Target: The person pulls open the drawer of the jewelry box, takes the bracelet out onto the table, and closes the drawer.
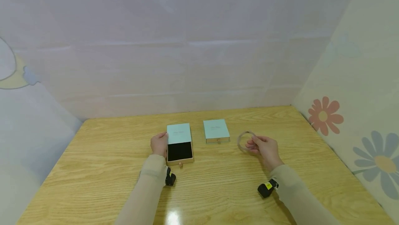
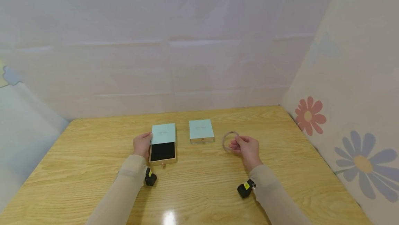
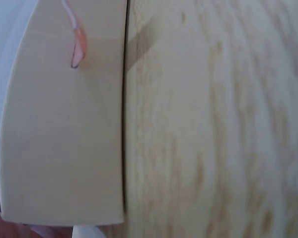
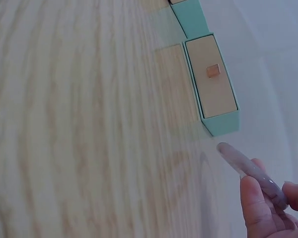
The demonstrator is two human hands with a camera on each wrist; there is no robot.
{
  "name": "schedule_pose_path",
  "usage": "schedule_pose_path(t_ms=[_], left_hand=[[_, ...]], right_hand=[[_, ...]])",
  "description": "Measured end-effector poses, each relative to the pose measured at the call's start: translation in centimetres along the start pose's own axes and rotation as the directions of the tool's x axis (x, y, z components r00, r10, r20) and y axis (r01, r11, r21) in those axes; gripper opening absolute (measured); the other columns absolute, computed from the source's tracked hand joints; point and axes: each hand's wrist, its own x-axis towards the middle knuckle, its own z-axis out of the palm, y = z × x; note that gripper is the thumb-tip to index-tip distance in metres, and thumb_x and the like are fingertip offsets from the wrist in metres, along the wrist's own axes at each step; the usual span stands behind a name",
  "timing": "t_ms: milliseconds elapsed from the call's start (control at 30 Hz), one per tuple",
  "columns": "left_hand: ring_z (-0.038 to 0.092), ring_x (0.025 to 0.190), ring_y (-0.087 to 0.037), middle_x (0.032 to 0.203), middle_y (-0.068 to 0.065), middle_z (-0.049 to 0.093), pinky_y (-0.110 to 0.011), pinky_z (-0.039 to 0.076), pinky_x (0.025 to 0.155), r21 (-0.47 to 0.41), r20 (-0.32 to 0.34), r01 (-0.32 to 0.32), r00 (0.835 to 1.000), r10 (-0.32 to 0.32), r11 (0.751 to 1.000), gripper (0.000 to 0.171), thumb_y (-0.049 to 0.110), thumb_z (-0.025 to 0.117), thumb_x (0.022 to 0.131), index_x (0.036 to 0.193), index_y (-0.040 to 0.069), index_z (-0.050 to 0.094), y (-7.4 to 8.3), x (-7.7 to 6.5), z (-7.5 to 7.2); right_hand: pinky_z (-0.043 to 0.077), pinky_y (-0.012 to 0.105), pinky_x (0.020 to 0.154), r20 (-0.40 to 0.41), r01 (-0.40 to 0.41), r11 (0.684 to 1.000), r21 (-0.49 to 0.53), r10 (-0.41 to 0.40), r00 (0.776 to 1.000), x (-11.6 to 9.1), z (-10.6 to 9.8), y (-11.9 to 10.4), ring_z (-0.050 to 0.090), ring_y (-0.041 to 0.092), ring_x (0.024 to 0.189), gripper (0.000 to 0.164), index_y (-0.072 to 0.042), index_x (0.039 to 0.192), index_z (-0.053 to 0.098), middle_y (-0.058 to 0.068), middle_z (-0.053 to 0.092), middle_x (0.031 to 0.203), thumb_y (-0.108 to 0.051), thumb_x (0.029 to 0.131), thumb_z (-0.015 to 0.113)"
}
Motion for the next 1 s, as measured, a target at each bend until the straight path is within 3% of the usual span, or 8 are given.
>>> schedule_pose_path(t_ms=[467, 667, 800, 1000], left_hand=[[0.041, 0.131, -0.043, 0.134, -0.032, 0.049, -0.047, 0.035, 0.11, 0.004, 0.002, -0.02, 1.0, 0.02, 1.0, 0.032, 0.001, 0.049, 0.098, 0.126, -0.015, 0.056, 0.3, -0.5, 0.2], [0.041, 0.131, -0.041, 0.134, -0.03, 0.051, -0.046, 0.036, 0.109, 0.005, -0.002, -0.012, 1.0, 0.012, 1.0, 0.032, 0.003, 0.051, 0.098, 0.126, -0.013, 0.057, 0.2, -0.3, 0.4], [0.042, 0.13, -0.041, 0.134, -0.031, 0.051, -0.046, 0.037, 0.109, 0.008, -0.005, -0.008, 1.0, 0.008, 1.0, 0.032, 0.001, 0.051, 0.098, 0.125, -0.013, 0.058, 0.2, -0.3, 0.6], [0.043, 0.13, -0.041, 0.133, -0.031, 0.051, -0.045, 0.037, 0.109, 0.004, -0.009, -0.011, 1.0, 0.011, 1.0, 0.032, 0.0, 0.05, 0.097, 0.125, -0.014, 0.058, 0.3, -0.4, 0.7]], right_hand=[[0.059, 0.025, 0.065, 0.026, -0.023, 1.0, -0.01, 0.023, 0.999, 0.4, -0.6, 0.3, 0.069, 0.011, 0.069, 0.042, 0.021, 0.131, 0.039, 0.005, 0.07, 0.078, -0.009, 0.103, 0.049], [0.058, 0.025, 0.063, 0.053, 0.016, 0.991, -0.132, -0.009, 0.999, 0.8, -1.4, 0.3, 0.067, 0.011, 0.067, 0.039, 0.023, 0.125, 0.044, 0.006, 0.069, 0.077, -0.008, 0.103, 0.048], [0.057, 0.025, 0.057, 0.065, 0.032, 0.966, -0.257, -0.016, 0.998, 1.5, -2.3, 0.3, 0.066, 0.011, 0.063, 0.037, 0.023, 0.121, 0.049, 0.004, 0.068, 0.074, -0.01, 0.103, 0.048], [0.055, 0.026, 0.052, 0.059, 0.037, 0.89, -0.454, -0.012, 0.998, 2.3, -3.2, 0.2, 0.061, 0.012, 0.059, 0.034, 0.02, 0.11, 0.058, 0.007, 0.065, 0.071, -0.012, 0.101, 0.052]])
